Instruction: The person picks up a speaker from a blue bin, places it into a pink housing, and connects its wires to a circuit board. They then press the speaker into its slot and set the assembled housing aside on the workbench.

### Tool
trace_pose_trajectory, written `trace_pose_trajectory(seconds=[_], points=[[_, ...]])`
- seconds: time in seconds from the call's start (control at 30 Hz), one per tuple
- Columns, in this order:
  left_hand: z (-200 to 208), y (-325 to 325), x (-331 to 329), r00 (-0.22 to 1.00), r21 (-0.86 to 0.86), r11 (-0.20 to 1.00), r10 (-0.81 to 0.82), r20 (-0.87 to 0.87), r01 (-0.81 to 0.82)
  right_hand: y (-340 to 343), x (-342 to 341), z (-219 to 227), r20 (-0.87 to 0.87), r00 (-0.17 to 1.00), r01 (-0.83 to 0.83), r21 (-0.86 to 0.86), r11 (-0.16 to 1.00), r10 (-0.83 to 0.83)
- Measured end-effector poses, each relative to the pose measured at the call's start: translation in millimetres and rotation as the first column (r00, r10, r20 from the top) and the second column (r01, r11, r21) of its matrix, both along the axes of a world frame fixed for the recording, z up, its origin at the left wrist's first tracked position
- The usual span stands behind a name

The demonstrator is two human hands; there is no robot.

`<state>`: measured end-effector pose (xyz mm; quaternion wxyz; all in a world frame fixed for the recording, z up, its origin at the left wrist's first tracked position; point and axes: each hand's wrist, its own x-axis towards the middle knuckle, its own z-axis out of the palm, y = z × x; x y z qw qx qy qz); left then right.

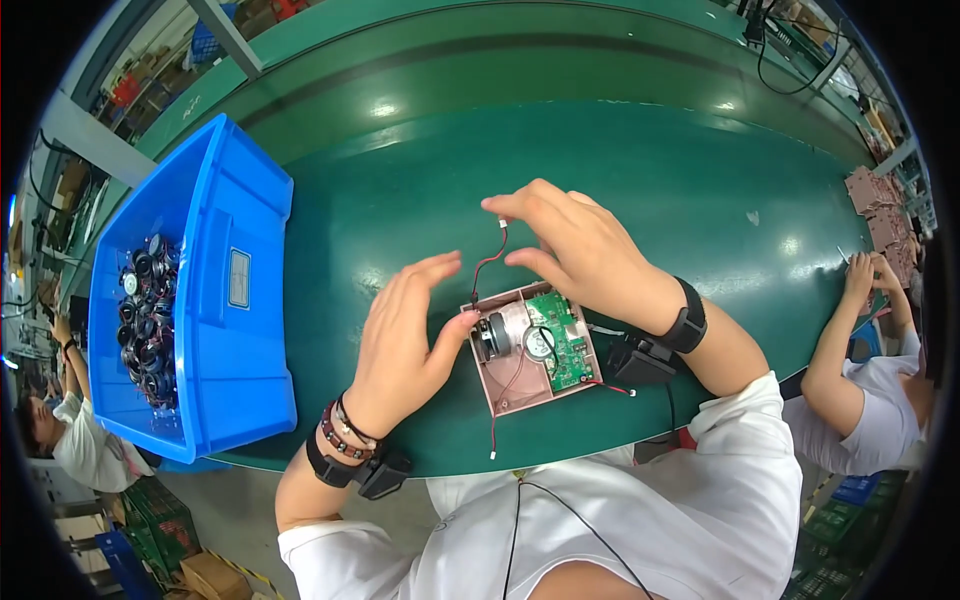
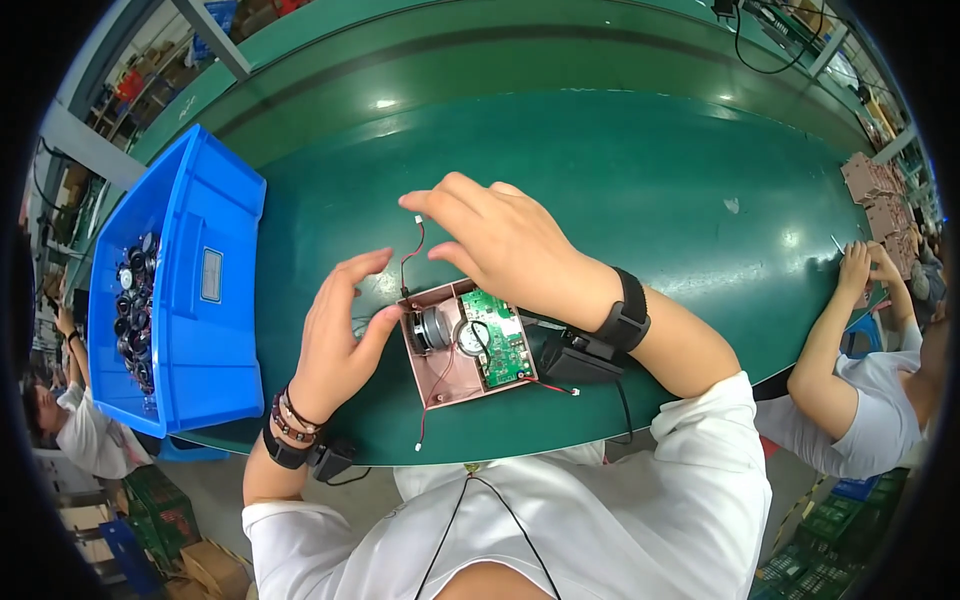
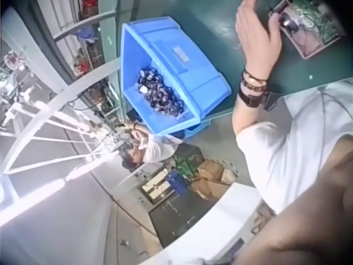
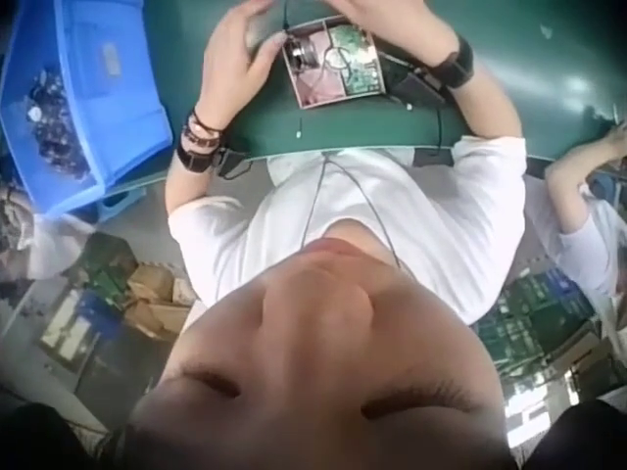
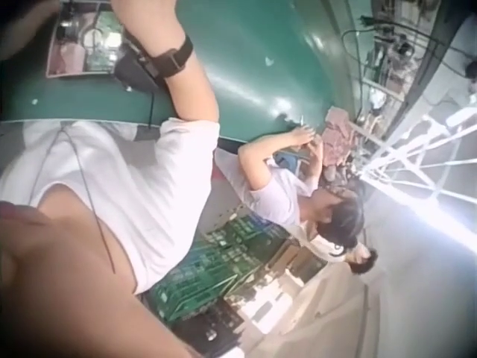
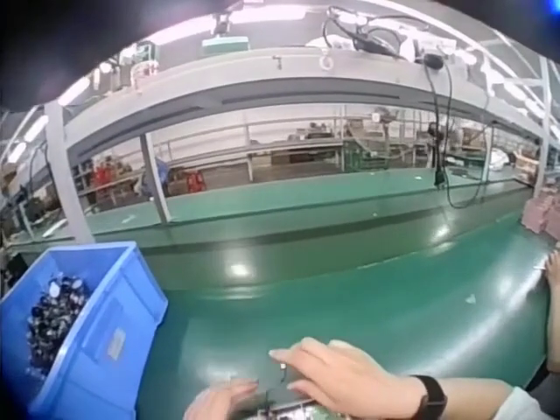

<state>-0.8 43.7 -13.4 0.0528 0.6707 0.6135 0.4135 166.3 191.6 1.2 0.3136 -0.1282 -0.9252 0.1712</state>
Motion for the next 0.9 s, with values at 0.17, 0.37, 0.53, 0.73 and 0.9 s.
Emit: trace_pose_trajectory(seconds=[0.17,0.37,0.53,0.73,0.9], points=[[-5,20,11,0.976,-0.059,0.995,-0.07,0.205,0.084,-2,6,4,-0.055,0.991,-0.117,0.042,0.992,0.119],[2,24,11,0.99,-0.044,0.995,-0.079,0.115,0.085,-4,7,9,-0.089,0.993,-0.074,0.103,0.992,0.083],[2,23,12,0.988,-0.066,0.994,-0.082,0.133,0.091,-2,8,11,-0.098,0.992,-0.06,0.236,0.97,0.085],[4,22,14,0.955,-0.156,0.983,-0.052,0.293,0.101,0,6,4,-0.077,0.99,-0.088,0.339,0.937,0.12],[0,24,12,0.995,0.014,0.999,-0.037,0.09,0.036,-1,8,5,-0.017,0.988,-0.147,0.179,0.973,0.153]])
